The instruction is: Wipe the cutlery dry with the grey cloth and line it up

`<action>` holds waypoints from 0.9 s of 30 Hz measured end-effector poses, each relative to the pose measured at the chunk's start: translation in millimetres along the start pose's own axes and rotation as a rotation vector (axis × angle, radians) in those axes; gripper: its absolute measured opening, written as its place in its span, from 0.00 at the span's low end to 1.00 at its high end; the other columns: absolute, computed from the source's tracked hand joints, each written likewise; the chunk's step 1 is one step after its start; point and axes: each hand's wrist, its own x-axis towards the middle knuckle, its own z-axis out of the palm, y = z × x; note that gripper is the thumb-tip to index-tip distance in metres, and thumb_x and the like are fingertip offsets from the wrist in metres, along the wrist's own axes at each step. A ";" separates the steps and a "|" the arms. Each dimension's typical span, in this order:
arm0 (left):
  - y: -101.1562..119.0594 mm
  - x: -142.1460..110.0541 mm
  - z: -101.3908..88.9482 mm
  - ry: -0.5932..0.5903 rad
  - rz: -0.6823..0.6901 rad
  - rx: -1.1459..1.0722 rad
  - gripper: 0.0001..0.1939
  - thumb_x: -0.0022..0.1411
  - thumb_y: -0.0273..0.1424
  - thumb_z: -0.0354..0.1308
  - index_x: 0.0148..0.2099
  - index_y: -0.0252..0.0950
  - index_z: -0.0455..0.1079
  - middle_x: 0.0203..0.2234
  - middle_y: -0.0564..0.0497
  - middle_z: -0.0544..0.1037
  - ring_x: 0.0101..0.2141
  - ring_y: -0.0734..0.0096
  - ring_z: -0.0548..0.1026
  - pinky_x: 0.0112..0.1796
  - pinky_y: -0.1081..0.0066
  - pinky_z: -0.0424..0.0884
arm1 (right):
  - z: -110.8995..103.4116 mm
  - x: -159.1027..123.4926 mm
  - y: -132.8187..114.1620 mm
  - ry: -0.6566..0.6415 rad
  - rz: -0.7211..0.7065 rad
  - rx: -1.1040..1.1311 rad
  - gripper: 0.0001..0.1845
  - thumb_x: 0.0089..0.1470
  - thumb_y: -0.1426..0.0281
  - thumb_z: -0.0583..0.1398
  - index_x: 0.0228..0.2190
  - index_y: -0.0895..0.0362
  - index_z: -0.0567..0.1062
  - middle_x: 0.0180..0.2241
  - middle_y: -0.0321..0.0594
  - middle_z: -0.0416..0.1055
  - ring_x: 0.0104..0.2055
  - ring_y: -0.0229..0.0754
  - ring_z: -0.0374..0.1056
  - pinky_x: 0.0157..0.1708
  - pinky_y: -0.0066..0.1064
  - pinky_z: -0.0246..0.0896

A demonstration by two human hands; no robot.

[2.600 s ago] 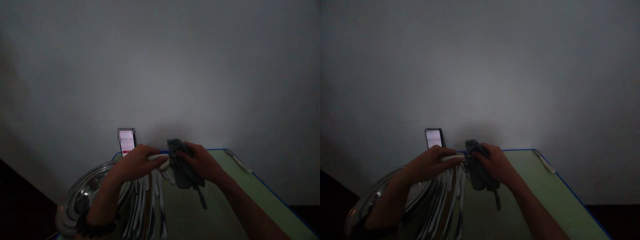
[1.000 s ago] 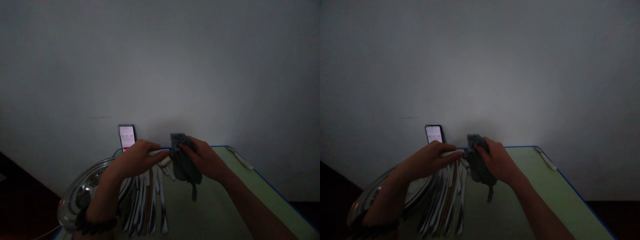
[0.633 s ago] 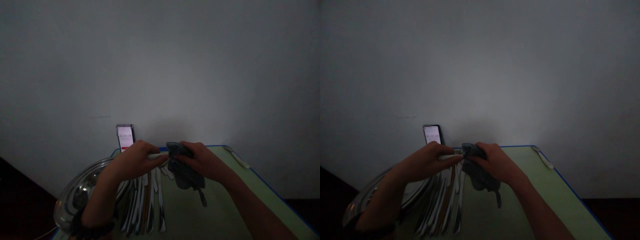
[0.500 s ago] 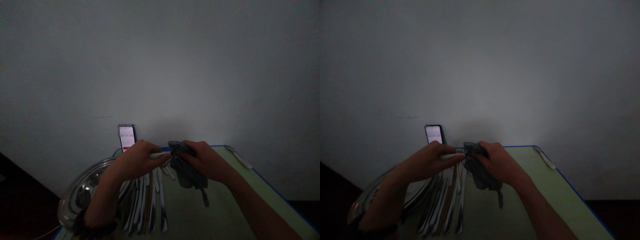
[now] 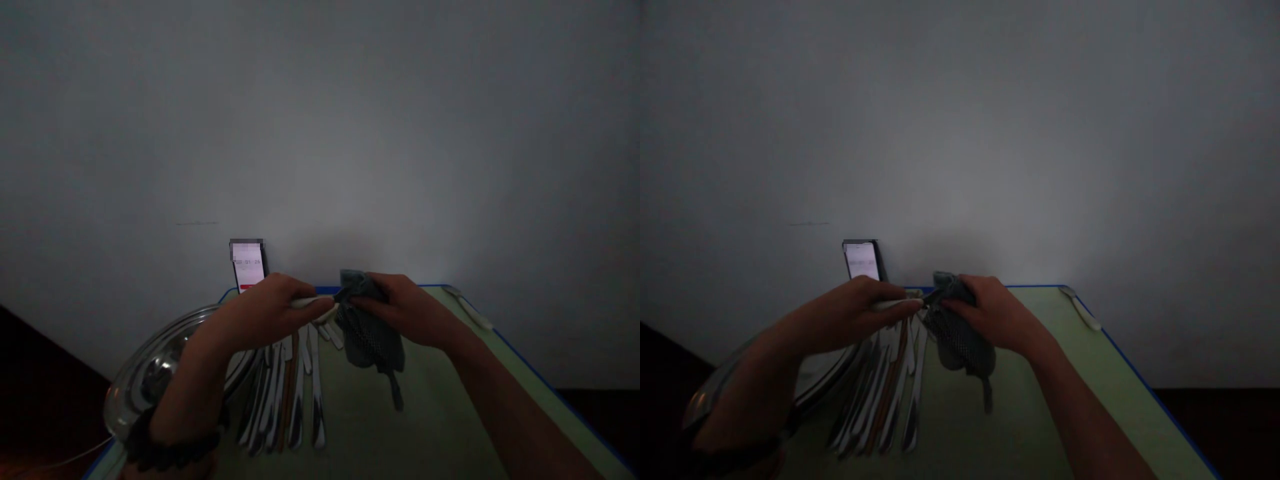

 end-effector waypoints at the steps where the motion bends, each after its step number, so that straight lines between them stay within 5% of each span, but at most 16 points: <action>1: 1.0 -1.3 -0.9 -0.014 -0.002 0.011 0.24 0.61 0.46 0.44 0.31 0.34 0.73 0.15 0.57 0.61 0.18 0.78 0.58 0.20 0.77 0.51 | -5.2 -2.4 -1.6 -0.038 -0.011 -0.040 0.07 0.52 0.67 0.55 0.30 0.57 0.72 0.27 0.35 0.71 0.29 0.38 0.64 0.29 0.29 0.58; 8: 1.8 -10.8 -9.3 0.010 -0.007 0.032 0.22 0.61 0.45 0.45 0.33 0.35 0.73 0.16 0.57 0.62 0.18 0.78 0.60 0.21 0.78 0.54 | -20.5 -8.8 -6.1 0.006 -0.014 0.027 0.08 0.54 0.67 0.53 0.32 0.56 0.71 0.29 0.36 0.69 0.30 0.38 0.63 0.31 0.29 0.59; 14: -5.5 -17.7 -17.9 0.083 -0.018 -0.030 0.21 0.61 0.44 0.46 0.29 0.34 0.71 0.15 0.57 0.64 0.18 0.78 0.61 0.20 0.77 0.53 | -11.2 -0.4 2.4 0.264 0.096 0.770 0.15 0.55 0.59 0.51 0.38 0.54 0.71 0.40 0.40 0.71 0.43 0.43 0.66 0.44 0.37 0.60; 20: 1.8 -11.8 -14.6 0.093 -0.035 0.046 0.22 0.61 0.43 0.45 0.29 0.33 0.71 0.16 0.55 0.67 0.18 0.78 0.61 0.21 0.76 0.55 | 15.8 16.9 3.1 0.217 0.331 1.073 0.18 0.56 0.63 0.47 0.32 0.61 0.71 0.38 0.50 0.73 0.43 0.47 0.67 0.42 0.39 0.62; 27: -2.3 -11.0 -12.4 0.116 -0.055 0.090 0.23 0.61 0.43 0.44 0.29 0.32 0.72 0.17 0.54 0.69 0.19 0.77 0.62 0.22 0.76 0.56 | 25.6 19.6 5.2 0.233 0.440 1.455 0.15 0.56 0.65 0.48 0.33 0.59 0.71 0.38 0.45 0.72 0.42 0.42 0.68 0.47 0.36 0.59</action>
